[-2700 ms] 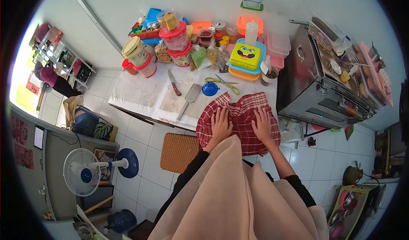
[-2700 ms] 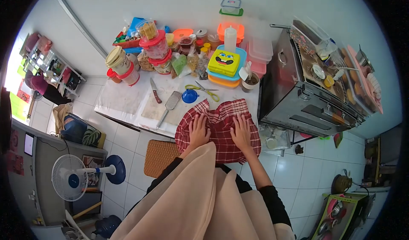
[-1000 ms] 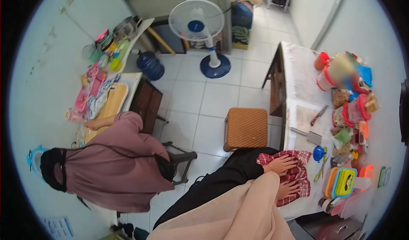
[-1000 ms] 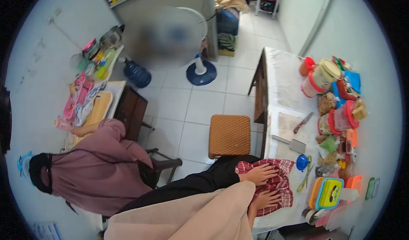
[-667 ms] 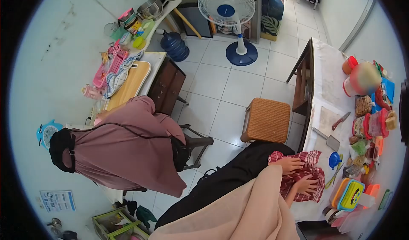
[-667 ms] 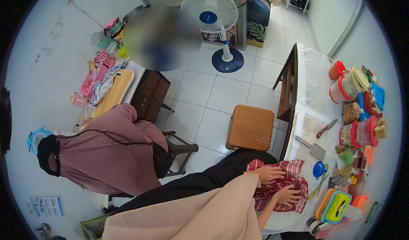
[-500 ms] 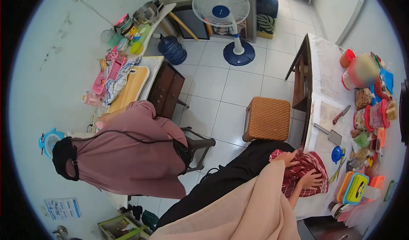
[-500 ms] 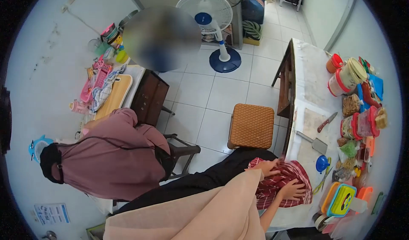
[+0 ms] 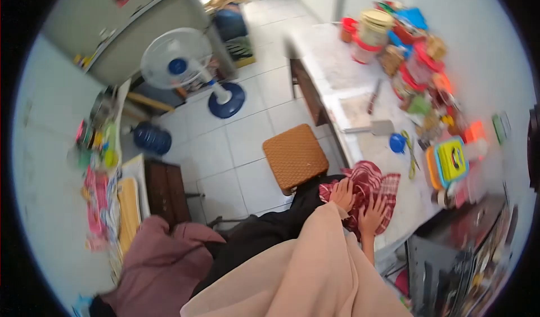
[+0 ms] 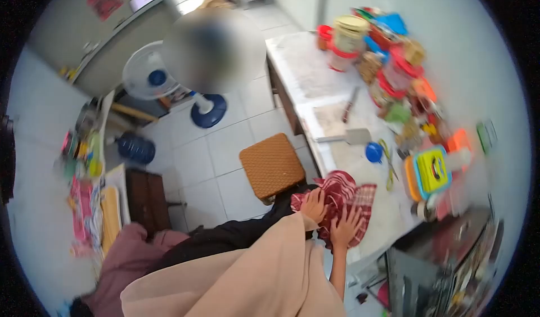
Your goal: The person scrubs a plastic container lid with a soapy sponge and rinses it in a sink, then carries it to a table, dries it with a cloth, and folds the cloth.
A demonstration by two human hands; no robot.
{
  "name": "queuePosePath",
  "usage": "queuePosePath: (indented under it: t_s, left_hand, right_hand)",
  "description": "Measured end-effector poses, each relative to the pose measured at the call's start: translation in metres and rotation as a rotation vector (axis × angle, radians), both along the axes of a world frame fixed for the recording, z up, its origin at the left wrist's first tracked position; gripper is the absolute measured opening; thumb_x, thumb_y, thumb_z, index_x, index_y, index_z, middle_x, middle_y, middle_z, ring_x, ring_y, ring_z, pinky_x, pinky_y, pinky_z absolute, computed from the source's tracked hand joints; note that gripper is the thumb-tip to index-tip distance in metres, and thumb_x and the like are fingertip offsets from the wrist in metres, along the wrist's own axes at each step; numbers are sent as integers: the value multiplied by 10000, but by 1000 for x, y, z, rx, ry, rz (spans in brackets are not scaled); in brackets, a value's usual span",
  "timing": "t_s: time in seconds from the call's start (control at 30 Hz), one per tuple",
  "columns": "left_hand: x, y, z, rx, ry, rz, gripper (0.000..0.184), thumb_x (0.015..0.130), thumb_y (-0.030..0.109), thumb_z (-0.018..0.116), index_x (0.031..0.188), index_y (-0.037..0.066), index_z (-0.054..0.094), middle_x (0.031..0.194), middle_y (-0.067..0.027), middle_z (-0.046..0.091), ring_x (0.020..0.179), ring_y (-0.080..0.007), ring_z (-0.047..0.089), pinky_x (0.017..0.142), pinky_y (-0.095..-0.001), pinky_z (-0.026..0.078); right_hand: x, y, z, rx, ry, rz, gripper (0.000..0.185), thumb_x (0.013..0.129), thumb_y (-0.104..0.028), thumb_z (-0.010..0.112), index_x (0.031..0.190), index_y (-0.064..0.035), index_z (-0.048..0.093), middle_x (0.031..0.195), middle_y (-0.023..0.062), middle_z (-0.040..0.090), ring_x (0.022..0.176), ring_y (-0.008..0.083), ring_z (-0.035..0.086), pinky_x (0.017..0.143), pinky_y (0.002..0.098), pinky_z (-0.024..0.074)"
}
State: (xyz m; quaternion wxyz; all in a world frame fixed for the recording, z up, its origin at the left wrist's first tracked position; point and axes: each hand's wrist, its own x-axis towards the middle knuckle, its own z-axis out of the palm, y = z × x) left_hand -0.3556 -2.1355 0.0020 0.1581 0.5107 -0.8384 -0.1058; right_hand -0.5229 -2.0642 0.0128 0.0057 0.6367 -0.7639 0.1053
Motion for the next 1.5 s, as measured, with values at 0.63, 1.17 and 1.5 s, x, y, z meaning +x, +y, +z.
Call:
queuePosePath:
  t_s: [0.63,1.17,1.5]
  left_hand:
    - [-78,-34,-15,-145,37,-559,680,783,287,559,1350,-2,320,1403,-190,298,1346,-313,206,1089,-452,167]
    - [-100,-61,1,-41,-21,-694,616,848,303,452,1374,34,281,1415,-110,307,1336,-259,231,1098,-422,155]
    - [-139,19,-11,-157,-177,-966,543,857,308,406,1291,-19,418,1408,-123,318,1352,-244,200,1106,-401,129]
  right_hand:
    - [-29,46,12,-140,-86,-458,511,867,-285,462,1359,-183,371,1424,138,289,1303,344,272,1063,506,168]
    - [-44,92,21,-117,-90,-446,491,856,-259,452,1341,-195,405,1412,125,313,1300,318,285,1067,481,190]
    - [-42,72,-3,-127,-48,-594,508,835,-239,464,1315,-78,415,1435,151,258,1315,358,235,1072,501,157]
